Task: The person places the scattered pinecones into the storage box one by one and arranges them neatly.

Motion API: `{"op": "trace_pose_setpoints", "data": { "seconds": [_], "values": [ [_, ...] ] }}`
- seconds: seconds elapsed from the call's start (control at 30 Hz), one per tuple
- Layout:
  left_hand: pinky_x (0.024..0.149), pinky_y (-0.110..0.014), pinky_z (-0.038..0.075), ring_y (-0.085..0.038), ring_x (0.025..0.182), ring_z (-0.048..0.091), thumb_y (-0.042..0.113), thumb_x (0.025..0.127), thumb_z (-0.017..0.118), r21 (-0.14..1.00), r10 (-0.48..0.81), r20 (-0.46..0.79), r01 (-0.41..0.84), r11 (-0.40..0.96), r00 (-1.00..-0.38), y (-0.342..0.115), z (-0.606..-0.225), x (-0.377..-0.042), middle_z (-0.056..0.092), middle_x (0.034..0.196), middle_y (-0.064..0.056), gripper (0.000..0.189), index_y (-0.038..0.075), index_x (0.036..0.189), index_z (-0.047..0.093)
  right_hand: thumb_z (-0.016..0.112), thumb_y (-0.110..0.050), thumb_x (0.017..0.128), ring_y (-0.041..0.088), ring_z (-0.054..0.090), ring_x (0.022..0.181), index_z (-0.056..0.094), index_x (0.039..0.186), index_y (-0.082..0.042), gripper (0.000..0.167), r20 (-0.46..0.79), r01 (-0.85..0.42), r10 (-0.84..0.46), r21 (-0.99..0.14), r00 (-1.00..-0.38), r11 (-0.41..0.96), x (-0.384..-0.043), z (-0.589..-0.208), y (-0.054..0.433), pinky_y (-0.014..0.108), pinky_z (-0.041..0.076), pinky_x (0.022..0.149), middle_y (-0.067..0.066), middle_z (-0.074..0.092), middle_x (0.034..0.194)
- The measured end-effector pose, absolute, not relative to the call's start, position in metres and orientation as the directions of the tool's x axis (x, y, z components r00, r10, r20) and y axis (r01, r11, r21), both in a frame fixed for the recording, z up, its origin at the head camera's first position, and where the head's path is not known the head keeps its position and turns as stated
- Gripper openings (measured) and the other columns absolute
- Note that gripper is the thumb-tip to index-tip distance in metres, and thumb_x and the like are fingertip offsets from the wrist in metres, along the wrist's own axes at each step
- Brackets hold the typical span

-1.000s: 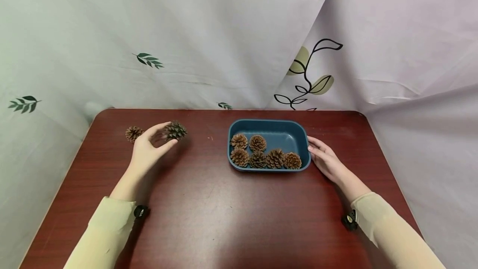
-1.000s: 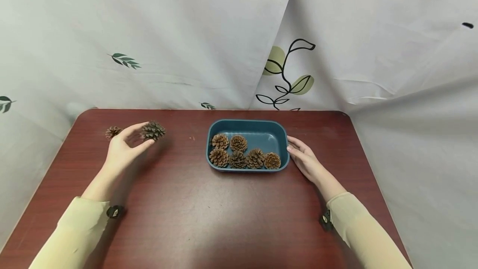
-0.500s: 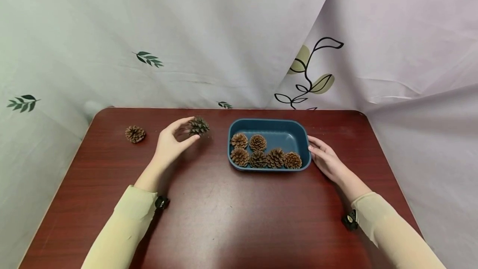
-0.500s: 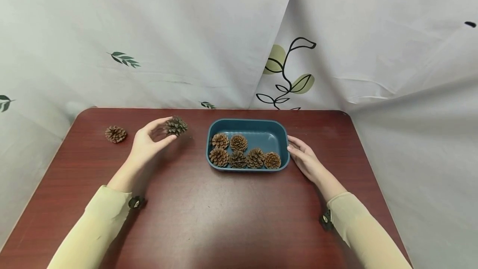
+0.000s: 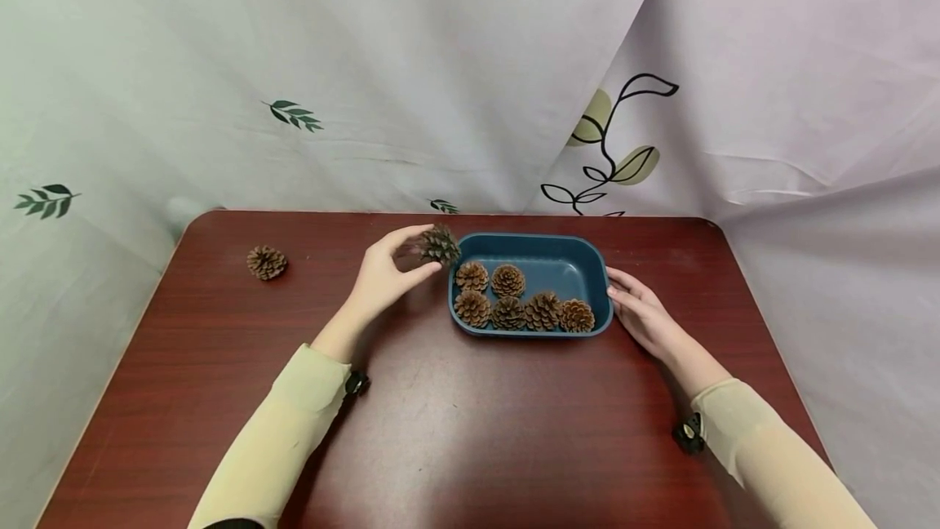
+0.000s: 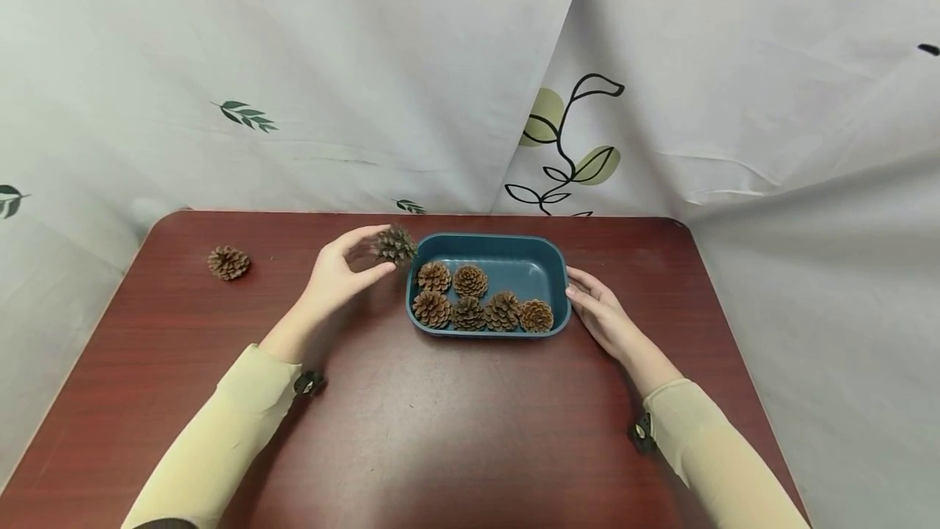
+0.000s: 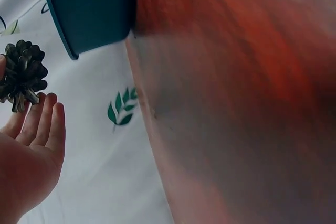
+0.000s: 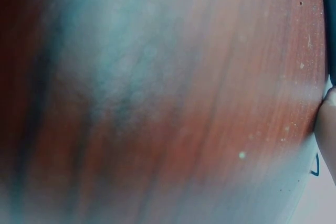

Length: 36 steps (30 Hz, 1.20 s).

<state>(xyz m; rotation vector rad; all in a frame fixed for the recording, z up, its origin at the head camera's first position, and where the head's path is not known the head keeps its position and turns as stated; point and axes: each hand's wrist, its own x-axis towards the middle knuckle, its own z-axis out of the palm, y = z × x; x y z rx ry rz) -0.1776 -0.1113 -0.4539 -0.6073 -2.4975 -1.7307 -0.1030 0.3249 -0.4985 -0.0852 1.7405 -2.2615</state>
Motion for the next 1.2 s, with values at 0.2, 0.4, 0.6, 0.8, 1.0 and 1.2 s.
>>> {"op": "trace_pose_setpoints", "data": {
  "seconds": [0.2, 0.4, 0.6, 0.8, 1.0, 1.2],
  "values": [
    [0.111, -0.055, 0.057, -0.038, 0.126, 0.067, 0.009, 0.090, 0.086, 0.898, 0.336, 0.233, 0.335, 0.286, -0.912, -0.090, -0.447, -0.184, 0.063, 0.147, -0.017, 0.059, 0.008, 0.146, 0.064, 0.042, -0.003, 0.113, 0.000, 0.066, 0.122, 0.052, 0.145, -0.018, 0.036, -0.124, 0.183, -0.257, -0.958, -0.958, -0.220, -0.103, -0.499, 0.325, 0.012, 0.050, 0.105, -0.013, 0.068, 0.136],
    [0.111, -0.047, 0.058, -0.035, 0.124, 0.068, 0.012, 0.091, 0.086, 0.887, 0.382, 0.232, 0.356, 0.295, -0.895, -0.071, -0.442, -0.190, 0.064, 0.145, -0.016, 0.058, 0.009, 0.145, 0.065, 0.042, -0.003, 0.113, -0.001, 0.066, 0.123, 0.053, 0.144, -0.019, 0.036, -0.120, 0.179, -0.256, -0.958, -0.959, -0.223, -0.103, -0.500, 0.325, 0.012, 0.050, 0.106, -0.013, 0.067, 0.136],
    [0.110, -0.046, 0.058, -0.031, 0.122, 0.068, 0.017, 0.091, 0.087, 0.859, 0.438, 0.240, 0.400, 0.321, -0.866, -0.051, -0.437, -0.195, 0.067, 0.142, -0.013, 0.056, 0.011, 0.143, 0.067, 0.042, -0.003, 0.113, -0.002, 0.066, 0.123, 0.056, 0.141, -0.022, 0.037, -0.116, 0.177, -0.255, -0.957, -0.960, -0.231, -0.103, -0.500, 0.326, 0.011, 0.050, 0.106, -0.013, 0.068, 0.135],
    [0.110, -0.047, 0.057, -0.029, 0.122, 0.068, 0.022, 0.091, 0.087, 0.832, 0.493, 0.231, 0.433, 0.347, -0.839, -0.030, -0.436, -0.198, 0.067, 0.143, -0.011, 0.059, 0.011, 0.145, 0.066, 0.042, -0.003, 0.113, -0.001, 0.066, 0.122, 0.056, 0.140, -0.023, 0.036, -0.116, 0.176, -0.255, -0.957, -0.960, -0.229, -0.102, -0.500, 0.326, 0.012, 0.050, 0.106, -0.013, 0.068, 0.135],
    [0.108, -0.040, 0.058, -0.027, 0.123, 0.068, 0.025, 0.092, 0.086, 0.810, 0.553, 0.201, 0.455, 0.370, -0.808, -0.009, -0.438, -0.200, 0.066, 0.145, -0.011, 0.060, 0.011, 0.146, 0.065, 0.042, -0.004, 0.114, -0.001, 0.065, 0.126, 0.052, 0.146, -0.018, 0.037, -0.105, 0.169, -0.270, -0.959, -0.957, -0.226, -0.101, -0.500, 0.327, 0.012, 0.050, 0.107, -0.013, 0.066, 0.139],
    [0.108, -0.041, 0.058, -0.025, 0.124, 0.067, 0.027, 0.092, 0.087, 0.779, 0.596, 0.181, 0.484, 0.399, -0.782, 0.005, -0.443, -0.205, 0.067, 0.144, -0.009, 0.060, 0.014, 0.146, 0.065, 0.042, -0.004, 0.114, -0.001, 0.064, 0.127, 0.051, 0.147, -0.017, 0.037, -0.097, 0.165, -0.279, -0.959, -0.955, -0.231, -0.102, -0.501, 0.326, 0.012, 0.049, 0.108, -0.013, 0.065, 0.140]
  ]
}}
